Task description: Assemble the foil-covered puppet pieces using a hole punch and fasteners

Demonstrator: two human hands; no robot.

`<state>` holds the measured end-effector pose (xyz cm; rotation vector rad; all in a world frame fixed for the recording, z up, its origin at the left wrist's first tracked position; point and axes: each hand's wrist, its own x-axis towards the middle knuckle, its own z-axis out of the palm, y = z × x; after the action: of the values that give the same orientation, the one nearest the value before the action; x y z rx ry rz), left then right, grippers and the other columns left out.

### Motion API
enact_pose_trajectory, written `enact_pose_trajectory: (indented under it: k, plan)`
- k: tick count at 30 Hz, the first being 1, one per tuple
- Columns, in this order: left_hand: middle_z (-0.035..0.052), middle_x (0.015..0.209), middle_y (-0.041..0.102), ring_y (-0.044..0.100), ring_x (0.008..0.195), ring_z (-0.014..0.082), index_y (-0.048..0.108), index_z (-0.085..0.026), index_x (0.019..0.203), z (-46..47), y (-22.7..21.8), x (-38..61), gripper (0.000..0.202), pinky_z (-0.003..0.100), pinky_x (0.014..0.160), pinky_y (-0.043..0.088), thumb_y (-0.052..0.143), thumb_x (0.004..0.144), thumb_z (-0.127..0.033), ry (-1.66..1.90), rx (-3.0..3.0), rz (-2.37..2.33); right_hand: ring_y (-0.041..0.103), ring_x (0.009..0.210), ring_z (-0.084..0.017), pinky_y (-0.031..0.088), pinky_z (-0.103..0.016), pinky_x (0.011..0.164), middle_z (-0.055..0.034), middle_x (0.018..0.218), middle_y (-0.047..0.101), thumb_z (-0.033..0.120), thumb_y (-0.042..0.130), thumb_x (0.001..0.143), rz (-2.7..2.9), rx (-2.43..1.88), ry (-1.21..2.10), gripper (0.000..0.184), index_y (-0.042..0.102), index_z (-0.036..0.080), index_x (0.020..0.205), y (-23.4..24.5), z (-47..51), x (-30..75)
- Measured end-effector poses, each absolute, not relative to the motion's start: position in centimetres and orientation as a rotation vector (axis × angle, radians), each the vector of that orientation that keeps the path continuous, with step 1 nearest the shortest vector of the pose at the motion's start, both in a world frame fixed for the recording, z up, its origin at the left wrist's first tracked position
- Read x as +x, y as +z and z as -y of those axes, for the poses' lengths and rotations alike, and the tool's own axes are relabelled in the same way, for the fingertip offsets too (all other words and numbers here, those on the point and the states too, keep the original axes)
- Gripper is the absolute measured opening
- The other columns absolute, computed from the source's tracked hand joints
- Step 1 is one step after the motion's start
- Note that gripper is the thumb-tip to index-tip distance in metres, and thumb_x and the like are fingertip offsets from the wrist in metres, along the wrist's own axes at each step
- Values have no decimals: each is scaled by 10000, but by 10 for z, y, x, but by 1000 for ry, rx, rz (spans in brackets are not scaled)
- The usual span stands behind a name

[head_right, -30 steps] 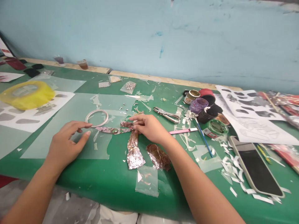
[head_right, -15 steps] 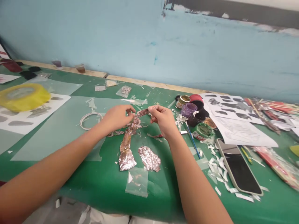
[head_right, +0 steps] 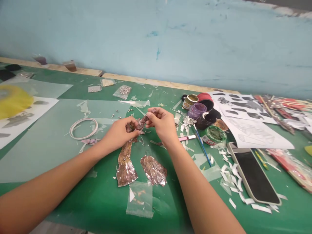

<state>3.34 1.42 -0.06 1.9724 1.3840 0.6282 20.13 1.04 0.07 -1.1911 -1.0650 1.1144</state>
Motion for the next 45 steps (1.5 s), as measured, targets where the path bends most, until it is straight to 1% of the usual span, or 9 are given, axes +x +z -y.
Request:
enact_pose_trajectory:
  k: [4, 9, 13, 17, 27, 36, 41, 43, 45]
  plan:
    - [18, 807, 692, 588, 684, 137, 677, -182, 883, -17, 0, 34, 160, 278, 655, 433, 638, 749, -260, 665, 1824, -1249, 577, 601, -92, 564, -288, 637, 8, 724, 609, 282, 739, 658, 1005, -1182, 1222, 305, 646, 152, 918, 3, -8, 204]
    - [40, 824, 709, 603, 717, 153, 705, -163, 895, -19, 2, 32, 198, 296, 690, 456, 646, 741, -272, 682, 1757, -1236, 536, 524, -90, 550, -280, 558, -1, 646, 604, 355, 724, 668, 1123, -1282, 1148, 238, 657, 151, 770, 3, -8, 208]
    - [47, 822, 714, 604, 724, 158, 706, -159, 881, -19, 3, 33, 188, 302, 706, 453, 621, 754, -268, 669, 1759, -1274, 573, 497, -126, 523, -284, 520, -6, 563, 601, 349, 686, 703, 1326, -1398, 981, 198, 631, 160, 719, 3, -7, 210]
    - [56, 827, 723, 622, 754, 171, 703, -156, 845, -17, 5, 34, 179, 308, 723, 459, 622, 757, -289, 688, 1731, -1275, 583, 491, -133, 491, -274, 498, -5, 582, 610, 346, 666, 721, 1429, -1424, 883, 186, 612, 168, 733, 2, -6, 210]
    - [55, 842, 732, 642, 787, 180, 705, -162, 804, -19, 4, 33, 189, 308, 741, 458, 600, 784, -319, 700, 1738, -1285, 578, 498, -123, 486, -267, 501, -6, 625, 612, 346, 647, 745, 1481, -1449, 869, 176, 609, 174, 758, 3, -7, 210]
    - [19, 684, 677, 569, 637, 137, 659, -173, 685, -18, 3, 33, 209, 279, 637, 409, 558, 789, -324, 669, 1772, -1299, 568, 513, -122, 455, -261, 497, -5, 635, 607, 340, 616, 782, 1529, -1479, 840, 163, 610, 177, 785, 4, -4, 209]
    - [23, 689, 679, 567, 634, 137, 669, -176, 696, -18, 1, 33, 210, 278, 626, 400, 560, 785, -331, 671, 1775, -1295, 560, 539, -134, 434, -281, 529, -15, 647, 606, 338, 599, 797, 1574, -1514, 823, 158, 615, 181, 797, 3, -5, 209]
    - [29, 706, 690, 584, 658, 147, 673, -179, 699, -19, 0, 32, 208, 284, 641, 412, 562, 783, -334, 674, 1791, -1295, 557, 566, -140, 432, -289, 551, -28, 694, 623, 361, 601, 800, 1597, -1522, 780, 180, 617, 186, 833, 2, -4, 211]
    - [37, 720, 700, 603, 679, 161, 678, -178, 706, -19, -2, 32, 213, 292, 652, 425, 561, 782, -339, 679, 1795, -1287, 557, 617, -146, 437, -300, 587, -48, 812, 650, 385, 612, 797, 1592, -1525, 619, 231, 613, 197, 930, 3, -2, 213]
